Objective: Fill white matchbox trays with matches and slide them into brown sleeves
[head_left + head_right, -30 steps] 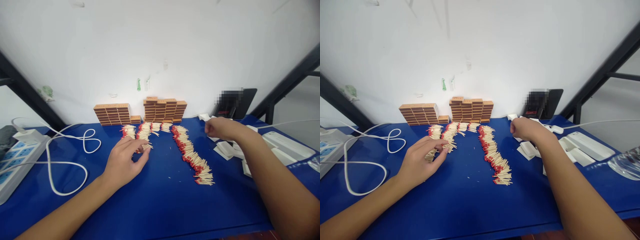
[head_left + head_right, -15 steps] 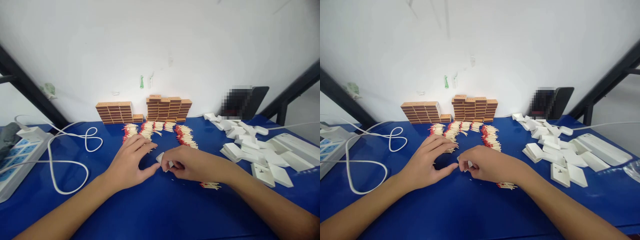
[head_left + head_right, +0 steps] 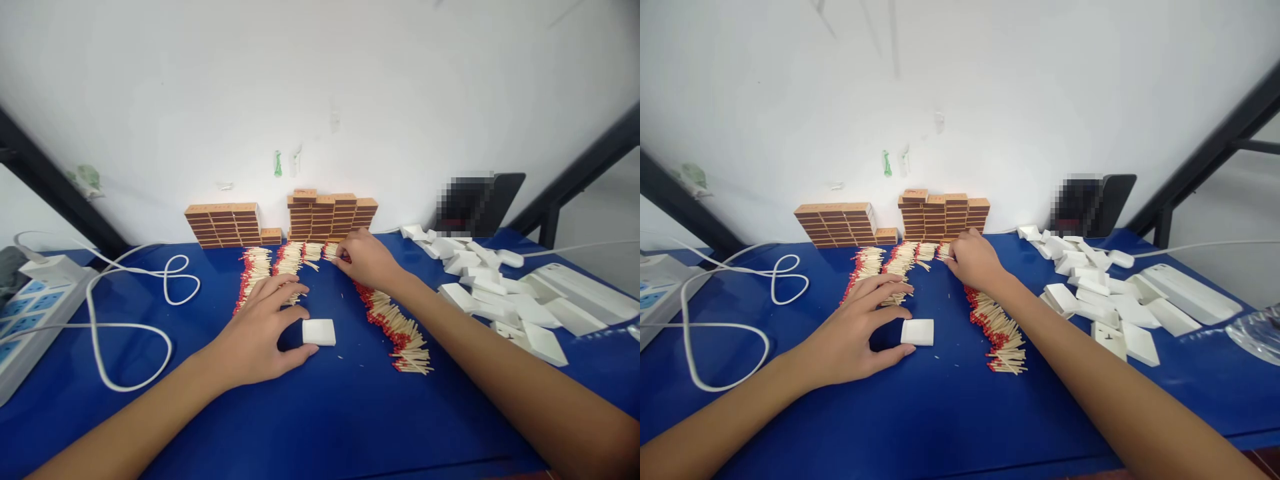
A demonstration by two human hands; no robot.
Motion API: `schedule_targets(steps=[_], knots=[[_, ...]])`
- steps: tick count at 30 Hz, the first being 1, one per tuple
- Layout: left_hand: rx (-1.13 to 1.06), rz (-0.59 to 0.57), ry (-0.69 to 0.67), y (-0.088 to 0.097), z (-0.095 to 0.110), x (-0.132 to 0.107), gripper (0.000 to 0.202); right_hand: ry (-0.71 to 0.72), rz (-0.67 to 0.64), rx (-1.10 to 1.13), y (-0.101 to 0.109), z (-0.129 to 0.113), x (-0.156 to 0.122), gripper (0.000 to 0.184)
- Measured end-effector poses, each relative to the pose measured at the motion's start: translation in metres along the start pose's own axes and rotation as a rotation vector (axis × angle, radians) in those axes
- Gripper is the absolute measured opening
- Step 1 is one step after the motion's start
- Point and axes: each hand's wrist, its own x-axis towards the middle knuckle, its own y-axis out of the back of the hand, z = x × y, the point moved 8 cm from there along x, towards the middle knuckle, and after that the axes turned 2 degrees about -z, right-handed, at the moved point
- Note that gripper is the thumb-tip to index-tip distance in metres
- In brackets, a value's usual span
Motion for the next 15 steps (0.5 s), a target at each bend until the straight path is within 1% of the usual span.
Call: schedule_targets(steps=[3,6,10,15], knots=[[-0.001,0.008,-0.01,0.002,0.001,0.0,0.03,0.014,-0.016,-0.006,-0.007,-0.003,0.004,0.018],[-0.008,0.011,-0.014,0.002,0.002,0.001,0.027,0.027,-0.056,-0.004,-0.009,-0.003,0.002,0.019],[-0.01,0.016,-0.012,0.002,0.002,0.001,0.025,0.044,-0.112,-0.002,-0.009,-0.006,-0.005,0.021],[-0.01,-0.002,-0.016,0.004,0.002,0.002,0.027,0.084,-0.167,0.018,-0.006,-0.018,-0.019,0.025]])
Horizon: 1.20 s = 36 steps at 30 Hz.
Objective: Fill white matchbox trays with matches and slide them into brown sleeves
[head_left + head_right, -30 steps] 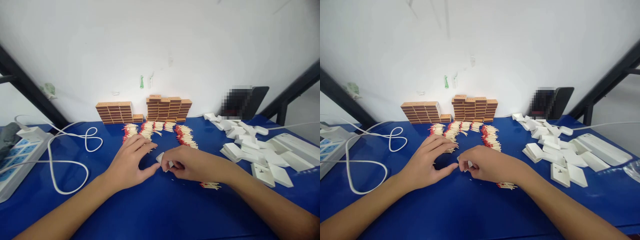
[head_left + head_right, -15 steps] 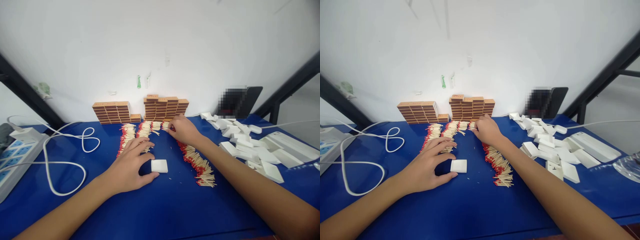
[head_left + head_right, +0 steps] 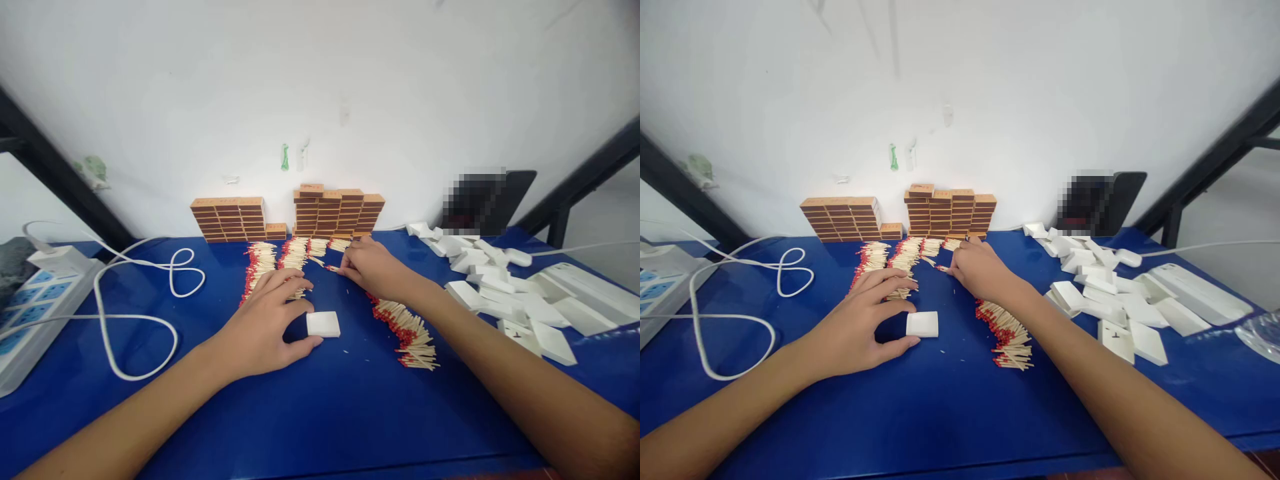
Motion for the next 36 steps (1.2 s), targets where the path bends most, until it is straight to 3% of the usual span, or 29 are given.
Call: schedule_targets(steps=[7,10,18,23,36], knots=[[-0.006,-0.036,-0.004,0.001,-0.001,0.001,0.027,0.038,-0.046,0.387,0.015,-0.01,-0.032,0.028],[-0.012,-0.008,-0.008,0.002,-0.002,0.002,0.024,0.071,-0.054,0.448,0.019,-0.015,-0.042,0.033],[0.004,0.059,-0.017,0.004,-0.005,0.002,0.027,0.22,-0.11,0.499,0.017,-0.049,-0.056,0.028],[-0.004,0.052,-0.019,0.003,-0.004,0.003,0.025,0.24,-0.111,0.427,0.011,-0.064,-0.06,0.02],[-0.011,0.068,-0.03,0.004,-0.002,0.004,0.023,0.289,-0.091,0.388,0.007,-0.065,-0.062,0.016]])
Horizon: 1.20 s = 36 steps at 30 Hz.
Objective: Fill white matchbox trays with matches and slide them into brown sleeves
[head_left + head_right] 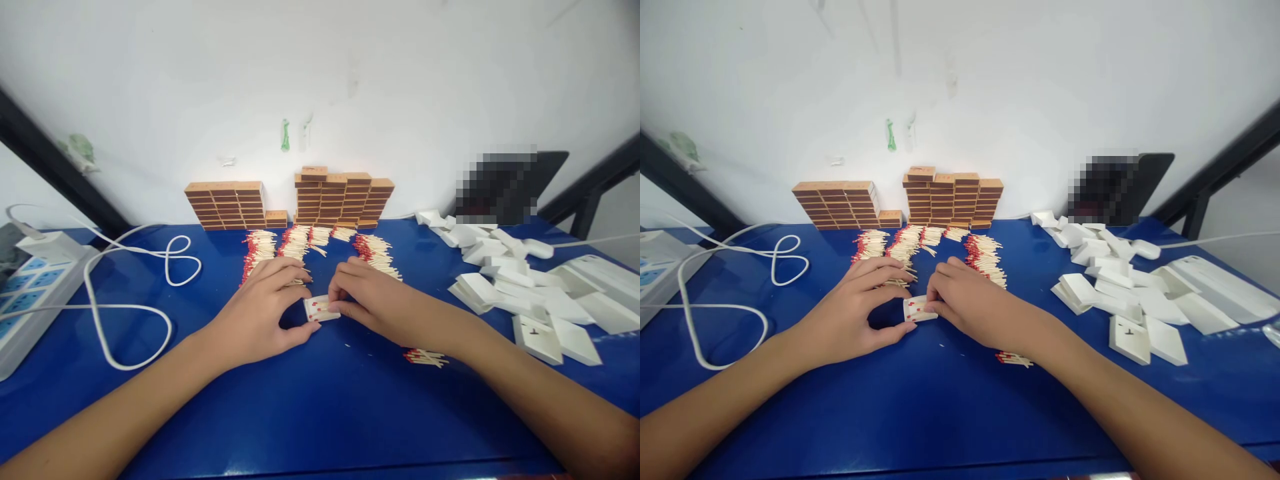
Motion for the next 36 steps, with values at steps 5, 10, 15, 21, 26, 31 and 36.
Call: schedule_targets(steps=[5,10,15,21,26,31,36], knots=[[-0.003,-0.001,-0.006,0.0,0.001,0.0,0.025,-0.023,0.005,0.025,0.003,0.001,0.001,0.018],[0.001,0.01,-0.011,0.001,0.002,0.0,0.025,-0.057,0.02,0.04,0.012,0.002,0.001,0.018],[0.017,0.024,0.011,0.004,0.0,0.0,0.024,-0.104,-0.039,0.065,0.011,0.01,-0.003,0.018],[0.02,0.026,0.032,0.003,-0.001,0.002,0.023,-0.11,-0.026,0.088,0.009,0.012,-0.003,0.02],[0.014,0.031,0.015,0.003,0.003,0.001,0.024,-0.09,-0.043,0.082,0.003,0.007,-0.001,0.021],[0.017,0.024,0.004,0.002,0.005,0.0,0.024,-0.052,-0.031,0.049,-0.002,0.006,0.0,0.018],[0.023,0.037,0.0,0.004,0.006,0.001,0.023,-0.029,0.023,0.03,0.007,0.0,0.001,0.017]])
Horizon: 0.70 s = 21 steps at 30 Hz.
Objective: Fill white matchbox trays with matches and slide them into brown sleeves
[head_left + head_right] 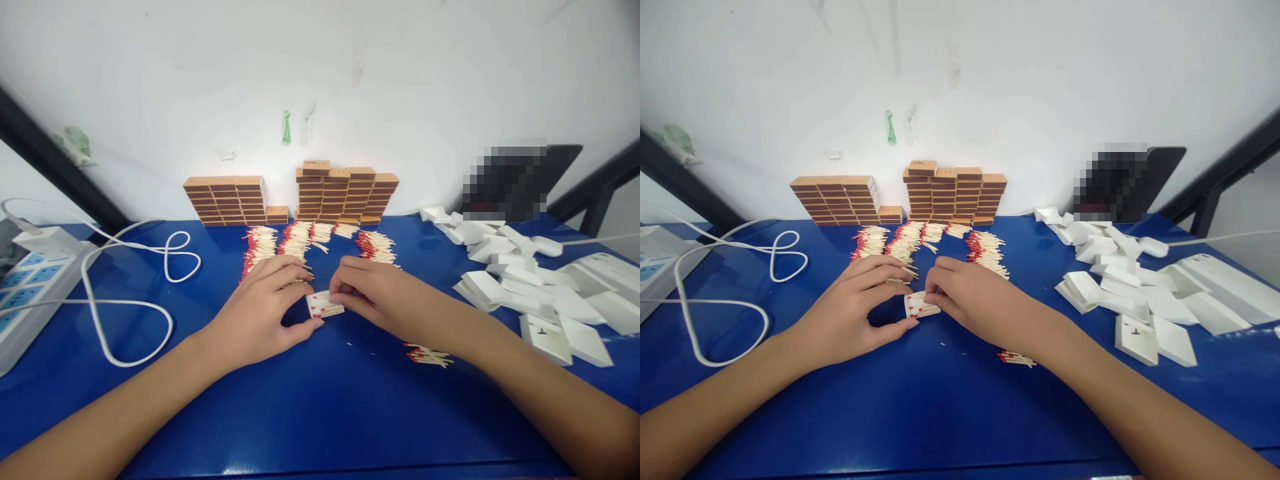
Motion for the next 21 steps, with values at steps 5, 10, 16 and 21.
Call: schedule_targets(steps=[5,10,16,21], knots=[[0.009,-0.019,0.007,-0.001,0.0,0.0,0.022,-0.015,0.031,-0.039,0.01,0.002,-0.001,0.018],[0.004,-0.016,0.008,-0.001,-0.001,0.0,0.023,-0.084,-0.06,-0.038,0.012,0.011,-0.006,0.021],[0.011,-0.025,0.009,-0.004,-0.002,0.0,0.023,-0.099,-0.127,-0.004,0.004,0.009,-0.009,0.022],[0.005,-0.029,0.006,-0.004,-0.001,0.0,0.022,-0.067,-0.11,0.055,-0.002,0.003,-0.004,0.021]])
